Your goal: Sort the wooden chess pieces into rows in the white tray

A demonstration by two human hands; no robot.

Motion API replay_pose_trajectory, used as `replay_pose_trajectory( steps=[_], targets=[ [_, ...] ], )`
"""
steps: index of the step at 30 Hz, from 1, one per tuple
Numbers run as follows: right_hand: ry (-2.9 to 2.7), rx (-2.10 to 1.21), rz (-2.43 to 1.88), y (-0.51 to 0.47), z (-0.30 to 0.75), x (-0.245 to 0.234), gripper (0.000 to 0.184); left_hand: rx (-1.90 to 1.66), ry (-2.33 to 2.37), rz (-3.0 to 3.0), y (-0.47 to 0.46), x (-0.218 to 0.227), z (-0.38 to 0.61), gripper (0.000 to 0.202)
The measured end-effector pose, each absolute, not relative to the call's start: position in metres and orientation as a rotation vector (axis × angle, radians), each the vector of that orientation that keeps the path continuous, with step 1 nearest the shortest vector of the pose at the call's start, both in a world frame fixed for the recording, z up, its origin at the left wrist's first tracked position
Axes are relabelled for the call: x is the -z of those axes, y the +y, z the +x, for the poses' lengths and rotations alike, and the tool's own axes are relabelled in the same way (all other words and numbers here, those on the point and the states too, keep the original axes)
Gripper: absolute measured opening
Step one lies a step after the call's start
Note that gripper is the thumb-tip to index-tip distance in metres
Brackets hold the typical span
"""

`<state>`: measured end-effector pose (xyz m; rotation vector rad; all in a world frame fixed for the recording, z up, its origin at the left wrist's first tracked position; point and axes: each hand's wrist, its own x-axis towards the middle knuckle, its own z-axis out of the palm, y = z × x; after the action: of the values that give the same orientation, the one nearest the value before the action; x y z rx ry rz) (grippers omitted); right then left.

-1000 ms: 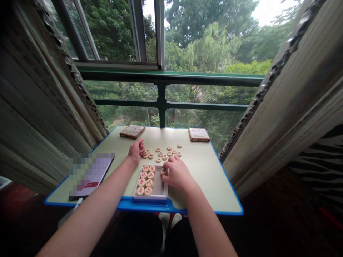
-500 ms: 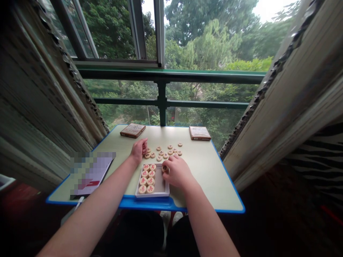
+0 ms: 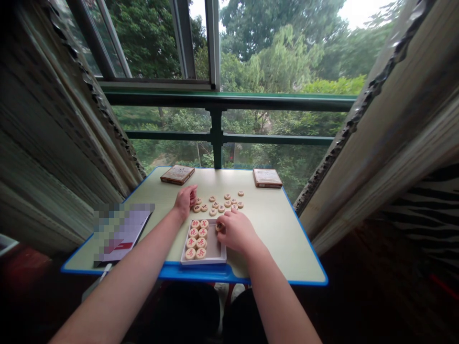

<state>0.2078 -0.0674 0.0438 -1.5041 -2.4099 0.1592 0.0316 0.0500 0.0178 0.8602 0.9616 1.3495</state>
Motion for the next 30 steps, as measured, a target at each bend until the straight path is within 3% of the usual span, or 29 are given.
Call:
replay_pose_trajectory(
  steps=[21,30],
  targets=[
    [-2.356,-0.229,-1.493,-0.0673,0.2101,-0.0417,0.030,-1.329,0.986,0.882,0.0462,-0.0189,0.0335,0.034],
    [-2.340,-0.157,-1.437,-0.0671,0.2082,-0.0422,0.013,-1.334,0.999,0.909,0.0457,-0.0189,0.0360,0.034]
  ],
)
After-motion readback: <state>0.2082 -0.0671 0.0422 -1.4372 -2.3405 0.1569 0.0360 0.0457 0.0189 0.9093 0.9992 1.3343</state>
